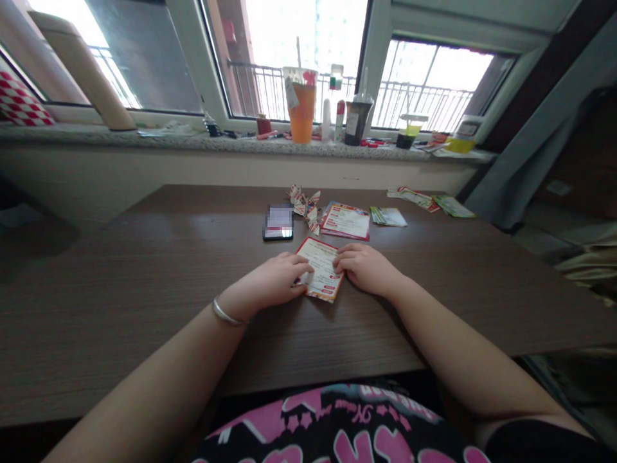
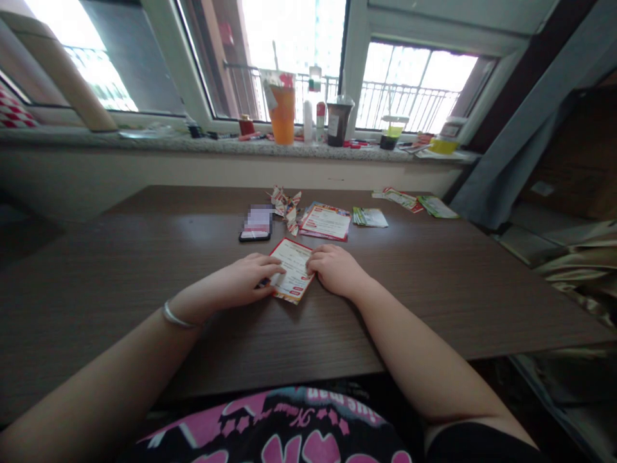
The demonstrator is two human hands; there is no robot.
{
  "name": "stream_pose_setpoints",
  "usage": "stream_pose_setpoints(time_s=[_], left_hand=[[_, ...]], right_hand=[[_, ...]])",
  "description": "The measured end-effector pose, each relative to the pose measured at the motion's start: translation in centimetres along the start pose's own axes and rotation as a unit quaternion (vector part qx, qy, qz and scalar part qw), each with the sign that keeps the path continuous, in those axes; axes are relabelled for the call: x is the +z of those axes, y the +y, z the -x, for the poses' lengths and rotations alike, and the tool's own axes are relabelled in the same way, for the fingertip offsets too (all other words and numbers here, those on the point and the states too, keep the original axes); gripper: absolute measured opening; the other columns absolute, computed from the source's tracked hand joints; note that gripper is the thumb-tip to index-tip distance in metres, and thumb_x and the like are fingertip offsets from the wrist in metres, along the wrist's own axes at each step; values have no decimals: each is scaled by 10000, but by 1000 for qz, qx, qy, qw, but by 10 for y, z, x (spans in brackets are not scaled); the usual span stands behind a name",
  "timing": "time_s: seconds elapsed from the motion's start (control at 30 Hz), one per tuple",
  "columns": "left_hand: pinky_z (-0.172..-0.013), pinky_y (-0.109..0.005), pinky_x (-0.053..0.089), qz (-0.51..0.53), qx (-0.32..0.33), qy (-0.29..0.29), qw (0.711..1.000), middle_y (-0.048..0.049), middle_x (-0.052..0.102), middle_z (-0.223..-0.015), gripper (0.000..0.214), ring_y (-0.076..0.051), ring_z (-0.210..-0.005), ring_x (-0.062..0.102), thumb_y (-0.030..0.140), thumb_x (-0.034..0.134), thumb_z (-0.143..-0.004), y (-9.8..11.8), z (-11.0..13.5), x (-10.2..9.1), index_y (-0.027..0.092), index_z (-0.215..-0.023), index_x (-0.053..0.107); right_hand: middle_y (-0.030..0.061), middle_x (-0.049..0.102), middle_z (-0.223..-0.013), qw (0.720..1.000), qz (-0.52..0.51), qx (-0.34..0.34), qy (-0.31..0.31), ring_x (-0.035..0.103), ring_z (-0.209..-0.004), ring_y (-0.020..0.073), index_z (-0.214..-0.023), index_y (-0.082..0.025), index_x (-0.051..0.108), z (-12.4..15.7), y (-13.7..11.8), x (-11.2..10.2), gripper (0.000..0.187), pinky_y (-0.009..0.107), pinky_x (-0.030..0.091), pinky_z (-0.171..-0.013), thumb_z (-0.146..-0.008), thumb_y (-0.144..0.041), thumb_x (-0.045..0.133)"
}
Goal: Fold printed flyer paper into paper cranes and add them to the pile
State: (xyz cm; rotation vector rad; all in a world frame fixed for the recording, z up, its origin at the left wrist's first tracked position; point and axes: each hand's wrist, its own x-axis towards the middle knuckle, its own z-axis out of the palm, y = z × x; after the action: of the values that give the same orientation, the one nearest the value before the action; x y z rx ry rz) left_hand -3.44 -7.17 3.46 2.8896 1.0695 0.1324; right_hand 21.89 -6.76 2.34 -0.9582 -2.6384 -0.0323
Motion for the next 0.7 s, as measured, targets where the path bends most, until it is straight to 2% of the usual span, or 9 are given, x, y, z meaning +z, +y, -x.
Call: stream_pose_setpoints(time_s=[0.13, 0.27, 0.47, 0.57, 0.7], left_hand=[[-977, -382, 419, -26, -18, -15, 999, -118, 647, -1148, 285, -256, -1079, 579, 272, 493, -901, 4, -2, -4, 154, -1111, 644], [-952, -386, 433, -35, -24, -15, 999, -127, 664, -1083, 261, -254, -1039, 596, 253, 466, -914, 6, -3, -8, 139, -1043, 661], [-893, -353, 452, -21, -20, -9, 1000, -108, 664, -1005, 248, -233, -960, 602, 294, 477, -923, 5, -2, -8, 162, -938, 687], [-898, -354, 439, -13, 0, 6, 1000, -91, 669, -980, 239, -231, -965, 587, 306, 491, -920, 5, -2, -8, 188, -917, 699], [-926, -366, 412, -20, 33, 7, 999, -67, 682, -864, 234, -225, -950, 579, 277, 504, -913, 4, -2, -8, 194, -825, 705]], right_hand=[[55, 732, -1013, 1000, 10, 7, -10, 604, -1044, 217, -935, -206, 747, 0, -3, -2, 240, 381, 443, -970, -843, -133, 538], [56, 728, -1013, 999, -33, 5, -27, 622, -1029, 209, -968, -206, 732, 0, -11, -7, 207, 375, 445, -959, -880, -283, 562], [77, 690, -1115, 998, -36, 5, -49, 603, -1080, 252, -1065, -217, 700, 0, -19, -7, 394, 413, 430, -970, -807, -508, 643], [80, 670, -1155, 998, -28, 3, -61, 593, -1092, 264, -1096, -223, 687, 0, -21, -6, 430, 422, 427, -973, -772, -505, 679], [74, 675, -1132, 997, -31, 1, -65, 607, -1057, 244, -1068, -208, 688, -1, -23, -6, 308, 395, 450, -941, -806, -367, 663]])
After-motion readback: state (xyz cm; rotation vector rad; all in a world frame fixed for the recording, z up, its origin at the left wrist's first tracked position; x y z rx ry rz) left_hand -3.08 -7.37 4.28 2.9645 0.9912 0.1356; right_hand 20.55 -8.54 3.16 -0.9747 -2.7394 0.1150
